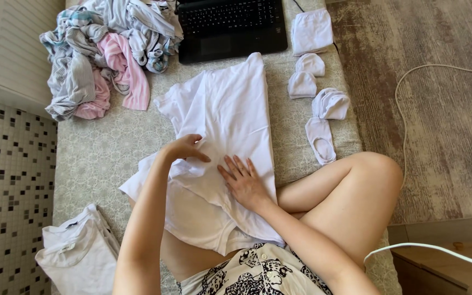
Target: Folding white t-shirts and socks on a bed while watching a video on a laptop.
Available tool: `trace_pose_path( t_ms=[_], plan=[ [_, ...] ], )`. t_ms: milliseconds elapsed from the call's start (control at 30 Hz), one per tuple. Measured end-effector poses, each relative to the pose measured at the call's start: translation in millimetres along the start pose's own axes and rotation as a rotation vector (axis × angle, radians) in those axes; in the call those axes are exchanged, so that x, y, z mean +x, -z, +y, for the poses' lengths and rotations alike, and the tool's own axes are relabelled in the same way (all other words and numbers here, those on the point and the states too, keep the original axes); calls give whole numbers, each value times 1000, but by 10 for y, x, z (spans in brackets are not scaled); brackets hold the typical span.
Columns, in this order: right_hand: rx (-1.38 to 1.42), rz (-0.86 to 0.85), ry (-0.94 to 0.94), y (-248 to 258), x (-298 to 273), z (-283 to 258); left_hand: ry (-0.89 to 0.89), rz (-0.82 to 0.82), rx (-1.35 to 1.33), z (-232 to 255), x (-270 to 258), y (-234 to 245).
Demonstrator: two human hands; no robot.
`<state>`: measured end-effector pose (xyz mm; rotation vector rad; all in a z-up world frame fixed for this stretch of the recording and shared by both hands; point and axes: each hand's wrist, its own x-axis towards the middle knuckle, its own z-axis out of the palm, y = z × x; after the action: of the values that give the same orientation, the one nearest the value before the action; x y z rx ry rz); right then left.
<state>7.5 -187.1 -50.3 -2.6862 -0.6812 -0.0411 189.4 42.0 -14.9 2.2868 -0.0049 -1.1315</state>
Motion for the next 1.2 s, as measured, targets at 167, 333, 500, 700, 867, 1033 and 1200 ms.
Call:
trace_pose_path(
  t_ms=[167,333,500,700,867,1033,1200],
  plan=[
    [-17,-80,1,64,-87,-51,-149,0,-68,403,-242,-163],
    [-3,-31,33,96,-223,-125,-241,15,-271,580,-86,-623],
    [299,-130,-124,23,-423,-124,-392,-9,-373,557,63,-1072],
    [292,-29,-80,-33,-557,-125,-621,383,-52,550,-668,-1581],
    [186,43,-53,-235,-722,-16,-591,753,236,402,-1288,-1829],
    [187,95,-123,-359,-729,101,-480,783,51,205,-1372,-1922],
    [370,173,-432,-424,-712,270,-457,832,-89,172,-1314,-1980]
  ],
)
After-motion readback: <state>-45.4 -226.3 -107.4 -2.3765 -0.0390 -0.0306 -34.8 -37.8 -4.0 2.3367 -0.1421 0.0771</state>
